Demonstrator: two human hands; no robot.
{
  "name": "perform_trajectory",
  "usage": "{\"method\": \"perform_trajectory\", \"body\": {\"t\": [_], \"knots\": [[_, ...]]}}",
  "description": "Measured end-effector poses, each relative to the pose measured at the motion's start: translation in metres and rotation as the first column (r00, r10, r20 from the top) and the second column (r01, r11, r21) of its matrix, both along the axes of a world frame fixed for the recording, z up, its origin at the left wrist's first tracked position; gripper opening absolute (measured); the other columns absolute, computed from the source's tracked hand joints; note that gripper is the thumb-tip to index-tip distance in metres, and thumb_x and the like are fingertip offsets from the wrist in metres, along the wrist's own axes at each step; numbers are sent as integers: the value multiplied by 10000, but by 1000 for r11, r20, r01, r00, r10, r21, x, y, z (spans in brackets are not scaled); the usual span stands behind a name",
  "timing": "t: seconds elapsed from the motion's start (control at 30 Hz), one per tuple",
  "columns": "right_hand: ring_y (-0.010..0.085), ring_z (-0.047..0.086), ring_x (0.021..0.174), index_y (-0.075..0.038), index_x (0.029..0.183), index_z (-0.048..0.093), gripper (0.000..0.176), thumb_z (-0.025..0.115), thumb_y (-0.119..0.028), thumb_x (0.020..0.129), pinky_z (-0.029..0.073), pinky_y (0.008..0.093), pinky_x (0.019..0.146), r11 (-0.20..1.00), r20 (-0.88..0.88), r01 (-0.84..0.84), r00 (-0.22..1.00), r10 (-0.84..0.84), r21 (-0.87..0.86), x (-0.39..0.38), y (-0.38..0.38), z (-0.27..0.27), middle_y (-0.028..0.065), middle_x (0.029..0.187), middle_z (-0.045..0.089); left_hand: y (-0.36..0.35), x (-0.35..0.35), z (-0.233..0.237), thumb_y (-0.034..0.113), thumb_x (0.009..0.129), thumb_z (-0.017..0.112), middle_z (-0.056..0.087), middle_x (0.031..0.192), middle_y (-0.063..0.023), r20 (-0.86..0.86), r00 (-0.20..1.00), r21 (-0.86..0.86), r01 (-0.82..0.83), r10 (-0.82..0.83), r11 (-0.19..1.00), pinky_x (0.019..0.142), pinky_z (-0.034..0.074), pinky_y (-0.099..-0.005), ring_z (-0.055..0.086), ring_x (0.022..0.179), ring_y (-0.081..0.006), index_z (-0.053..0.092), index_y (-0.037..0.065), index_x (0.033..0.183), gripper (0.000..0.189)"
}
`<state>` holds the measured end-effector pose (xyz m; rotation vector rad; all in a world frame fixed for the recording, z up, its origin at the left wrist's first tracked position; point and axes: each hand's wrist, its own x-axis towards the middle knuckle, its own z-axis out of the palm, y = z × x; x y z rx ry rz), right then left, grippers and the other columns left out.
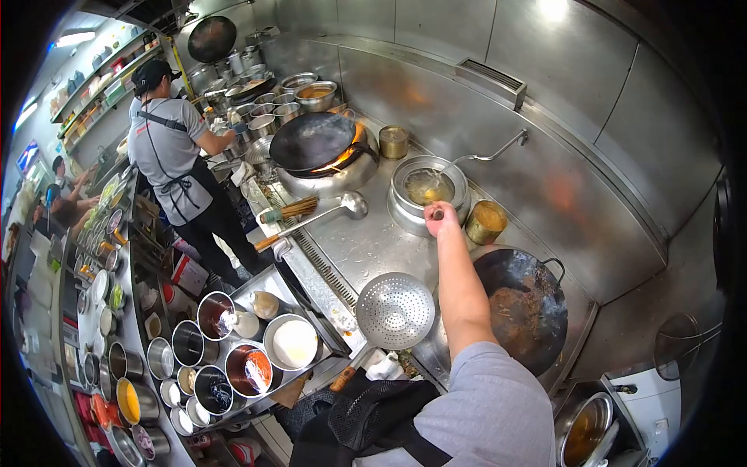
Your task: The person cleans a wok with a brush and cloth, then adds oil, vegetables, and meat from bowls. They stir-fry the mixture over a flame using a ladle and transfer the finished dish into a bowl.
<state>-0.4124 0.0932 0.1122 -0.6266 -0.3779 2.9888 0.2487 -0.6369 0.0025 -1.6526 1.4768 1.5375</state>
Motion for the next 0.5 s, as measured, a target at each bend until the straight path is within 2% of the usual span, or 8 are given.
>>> {"method": "perform_trajectory", "body": {"t": [0.03, 0.07, 0.13, 0.2, 0.27, 0.3, 0.43, 0.5], "knots": [[161, 504, 518, 9, 756, 443, 100, 493, -19, 838, 437, 229, 442, 1000, -47, -9, 999, 10, 11, 10, -8, 7, 51, 647, 447, 0, 1, 0, 147, 975, 520, 649, 931, -137, -9, 1000, 0, 5, -5, 1000, 656, 466, -334, 575, 720, -240, 658, 48, 1049, 186], [161, 504, 518, 9, 756, 443, 100, 493, -19, 838, 437, 229, 442, 1000, -49, -9, 999, 9, 14, 20, -9, 8, 51, 647, 447, 3, -3, 1, 140, 971, 521, 645, 923, -129, -23, 1000, 0, 15, -15, 1000, 641, 461, -328, 567, 707, -231, 651, 53, 1057, 179], [138, 509, 533, 10, 785, 426, 103, 502, -22, 848, 458, 221, 474, 981, -199, -91, 978, 56, -170, 51, -8, 14, 42, 675, 444, 3, -9, -2, 127, 964, 523, 637, 908, -111, -60, 997, 1, 48, -48, 999, 611, 451, -315, 552, 680, -214, 637, 62, 1072, 170], [111, 519, 549, -27, 768, 446, 104, 532, -14, 825, 473, 231, 486, 974, -205, -87, 978, 44, -209, 88, -4, 29, 35, 687, 467, -4, -21, -5, 113, 957, 525, 629, 893, -94, -118, 988, -4, 99, -99, 995, 581, 441, -302, 537, 653, -196, 623, 71, 1088, 169], [103, 533, 573, -18, 791, 447, 112, 547, -16, 842, 478, 228, 498, 956, -317, -111, 948, 21, -270, 132, 0, 46, 44, 717, 475, -17, -39, -8, 99, 950, 527, 621, 877, -77, -193, 969, -4, 157, -154, 988, 551, 431, -289, 521, 627, -178, 609, 80, 1104, 175], [99, 534, 593, -1, 822, 467, 95, 555, -14, 855, 478, 217, 512, 953, -351, -150, 935, 50, -264, 157, -1, 57, 60, 763, 485, -27, -49, -10, 92, 946, 528, 617, 870, -68, -236, 954, -9, 186, -183, 982, 535, 426, -282, 514, 613, -169, 602, 84, 1112, 181], [98, 529, 615, 23, 908, 485, 94, 562, -12, 866, 476, 222, 523, 994, -432, -4, 901, -42, -107, 252, -15, 97, 81, 839, 495, -68, -106, -15, 65, 932, 533, 601, 839, -33, -434, 855, -21, 307, -285, 952, 475, 405, -256, 483, 559, -133, 573, 102, 1144, 219], [105, 526, 607, 23, 890, 461, 102, 551, -24, 874, 474, 226, 522, 994, -379, 16, 924, -57, -110, 293, -17, 112, 69, 795, 488, -77, -139, -9, 112, 923, 574, 649, 874, -70, -382, 818, -24, 457, -430, 889, 461, 423, -267, 521, 543, -134, 537, 109, 1211, 290]]}}
